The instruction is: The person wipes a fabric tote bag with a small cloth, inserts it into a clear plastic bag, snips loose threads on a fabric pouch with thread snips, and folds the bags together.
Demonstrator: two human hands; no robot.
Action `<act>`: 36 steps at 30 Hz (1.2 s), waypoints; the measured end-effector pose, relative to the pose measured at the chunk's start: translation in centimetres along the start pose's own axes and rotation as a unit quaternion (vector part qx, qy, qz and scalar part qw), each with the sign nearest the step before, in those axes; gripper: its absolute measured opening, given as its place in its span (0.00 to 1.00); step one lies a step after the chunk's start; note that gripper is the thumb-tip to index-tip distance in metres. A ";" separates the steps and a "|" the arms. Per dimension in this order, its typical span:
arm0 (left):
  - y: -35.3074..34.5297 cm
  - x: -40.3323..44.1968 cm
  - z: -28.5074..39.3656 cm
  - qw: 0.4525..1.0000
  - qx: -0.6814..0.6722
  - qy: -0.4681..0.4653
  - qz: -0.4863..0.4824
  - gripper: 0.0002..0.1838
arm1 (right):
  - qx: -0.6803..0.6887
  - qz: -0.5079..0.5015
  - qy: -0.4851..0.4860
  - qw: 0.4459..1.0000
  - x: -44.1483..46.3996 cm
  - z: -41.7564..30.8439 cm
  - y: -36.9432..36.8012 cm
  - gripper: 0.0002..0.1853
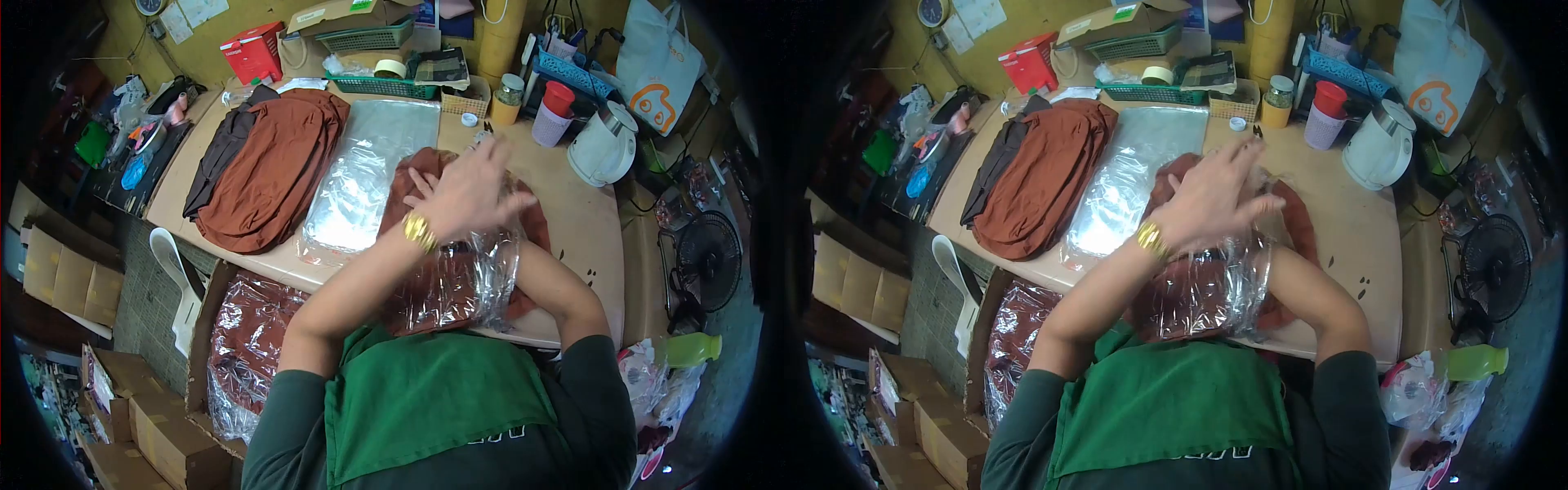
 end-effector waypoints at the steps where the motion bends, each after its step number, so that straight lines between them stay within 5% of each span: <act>1: -1.4 0.8 -1.2 1.000 -0.001 -0.003 0.001 0.29 | -0.020 0.054 0.058 0.997 0.1 -0.5 0.2 0.49; 4: -8.3 0.8 -7.6 0.975 0.113 0.146 -0.119 0.26 | -0.032 0.003 -0.001 0.999 1.0 0.6 -4.0 0.49; 6: -14.5 -0.5 -9.1 0.940 0.140 0.095 -0.298 0.20 | -0.035 -0.046 -0.059 0.997 1.8 0.5 -6.2 0.50; 7: -12.6 -0.5 -5.3 0.979 0.082 0.027 -0.187 0.09 | 0.029 -0.061 -0.096 0.993 2.3 0.0 -6.1 0.54; 8: -13.4 -0.6 -3.6 0.987 0.027 -0.025 -0.157 0.09 | 0.071 -0.009 -0.080 0.994 1.8 -0.9 -4.5 0.55; 11: -13.0 -0.7 6.6 0.966 -0.113 -0.152 -0.174 0.07 | 0.116 0.055 -0.065 0.990 1.8 -1.8 -1.3 0.56; 14: -10.9 -2.2 16.6 0.898 -0.295 -0.301 -0.126 0.10 | 0.077 0.049 -0.124 0.988 2.0 -0.5 1.3 0.59; 17: -8.5 -4.1 21.8 0.814 -0.426 -0.325 -0.225 0.11 | 0.015 0.052 -0.242 0.969 -1.2 4.5 2.9 0.56; 19: -4.6 -4.0 19.4 0.892 -0.366 -0.196 -0.177 0.11 | -0.020 0.089 -0.341 0.936 -5.5 8.5 4.6 0.50; 21: 1.3 -3.8 14.6 0.951 -0.221 -0.211 -0.050 0.18 | -0.019 0.083 -0.360 0.929 -8.3 10.0 4.3 0.47; 23: 2.5 -5.2 7.7 0.968 -0.193 -0.113 -0.112 0.31 | 0.034 0.031 -0.293 0.955 -9.1 9.0 2.9 0.44; 25: -0.5 -9.1 2.5 0.973 -0.147 0.022 -0.178 0.29 | 0.097 -0.024 -0.207 0.973 -9.4 7.2 1.1 0.42; 29: -7.3 -14.3 -0.1 0.973 -0.159 0.002 -0.167 0.25 | 0.177 -0.067 -0.128 0.974 -8.0 3.5 -1.9 0.38; 32: -11.3 -14.9 -1.3 0.957 -0.228 0.034 -0.176 0.21 | 0.011 -0.041 -0.132 0.990 -6.1 3.3 -1.7 0.39; 35: -12.6 -14.9 0.2 0.934 -0.266 0.004 -0.238 0.13 | 0.050 -0.045 -0.229 0.971 -4.9 5.5 -1.1 0.41; 36: -10.8 -14.2 0.6 0.953 -0.254 -0.002 -0.166 0.14 | 0.043 -0.035 -0.251 0.966 -4.6 6.2 -1.2 0.43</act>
Point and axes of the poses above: each hand's wrist, its own x-axis towards the middle knuckle, its own y-axis out of the back of the hand, z = x × y, the point moved 9 cm from there along x, towards the middle knuckle, and after that the axes turned 2 degrees about y, right-handed, at the moved point
